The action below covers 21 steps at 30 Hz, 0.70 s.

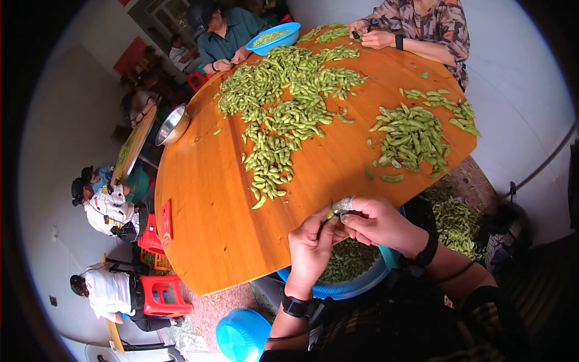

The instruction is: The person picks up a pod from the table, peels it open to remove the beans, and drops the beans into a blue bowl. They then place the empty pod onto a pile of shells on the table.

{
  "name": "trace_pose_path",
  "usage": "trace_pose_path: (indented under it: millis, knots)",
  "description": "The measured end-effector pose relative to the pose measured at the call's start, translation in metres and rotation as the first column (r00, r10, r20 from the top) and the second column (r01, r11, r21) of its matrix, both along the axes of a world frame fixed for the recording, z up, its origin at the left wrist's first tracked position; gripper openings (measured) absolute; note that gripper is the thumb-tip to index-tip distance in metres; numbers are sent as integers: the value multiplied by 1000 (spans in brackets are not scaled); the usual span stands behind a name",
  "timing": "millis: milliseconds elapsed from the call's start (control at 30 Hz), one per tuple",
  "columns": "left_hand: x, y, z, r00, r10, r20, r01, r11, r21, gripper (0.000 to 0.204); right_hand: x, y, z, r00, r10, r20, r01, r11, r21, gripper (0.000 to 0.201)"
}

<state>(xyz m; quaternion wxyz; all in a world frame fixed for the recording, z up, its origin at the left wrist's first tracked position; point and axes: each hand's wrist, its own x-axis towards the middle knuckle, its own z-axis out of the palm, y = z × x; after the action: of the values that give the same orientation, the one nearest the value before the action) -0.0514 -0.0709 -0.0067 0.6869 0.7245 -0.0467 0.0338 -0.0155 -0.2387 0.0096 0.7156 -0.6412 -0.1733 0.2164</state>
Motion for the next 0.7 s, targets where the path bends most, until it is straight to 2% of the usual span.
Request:
trace_pose_path:
  millis: [67, 133, 167, 200, 267, 300, 367, 400, 467, 533, 600, 633, 667, 700]
  knots:
    - [3, 7, -1, 999, -39, -1, 39, 999, 1, 28, 1, -4, 7, 987, 54, -155, -46, 997, 53, 11]
    - [8, 13, -1, 988, -146, -43, 137, 976, -168, 28, 6, -9, 9, 979, 91, -183, -79, 994, 73, 12]
    - [8, 13, 2, 988, -130, -85, 105, 962, -251, 29, 8, -10, 10, 968, 130, -214, -112, 989, 94, 12]
    - [8, 14, 1, 988, -130, -83, 106, 962, -251, 29, 9, -10, 11, 969, 130, -212, -113, 989, 93, 12]
    - [10, 18, 0, 961, -225, -163, 93, 815, -573, 32, 11, -10, 14, 954, 151, -257, -124, 985, 119, 13]
    - [12, 16, 1, 962, -224, -158, 96, 814, -572, 32, 11, -9, 15, 956, 151, -252, -125, 985, 118, 13]
    - [12, 9, 1, 971, -162, -178, 47, 851, -522, 31, 9, -6, 15, 977, 62, -202, -60, 998, 17, 14]
    - [12, 7, -3, 971, -158, -177, 43, 851, -524, 31, 8, -4, 15, 977, 66, -202, -64, 998, 15, 14]
    - [14, 6, -14, 991, -90, -96, 49, 929, -367, 29, 5, 3, 15, 996, -18, -86, 13, 998, -62, 17]
    - [12, 2, -10, 994, -71, -85, 32, 917, -397, 28, 4, 7, 0, 998, -50, -41, 48, 998, -46, 19]
    - [7, 1, -2, 993, -38, -115, 11, 974, -228, 27, 7, 6, -5, 989, -149, -15, 149, 989, -4, 21]
    - [1, 2, -4, 991, -3, -135, -17, 988, -152, 23, 8, 0, 6, 974, -215, -69, 216, 976, 6, 20]
    - [-6, 5, -7, 991, 9, -132, -29, 988, -151, 23, 12, -7, 16, 952, -281, -123, 284, 959, 12, 20]
    - [-12, 7, -9, 999, -38, -34, 41, 995, 92, 21, 23, -15, 11, 935, -347, -73, 345, 938, -37, 19]
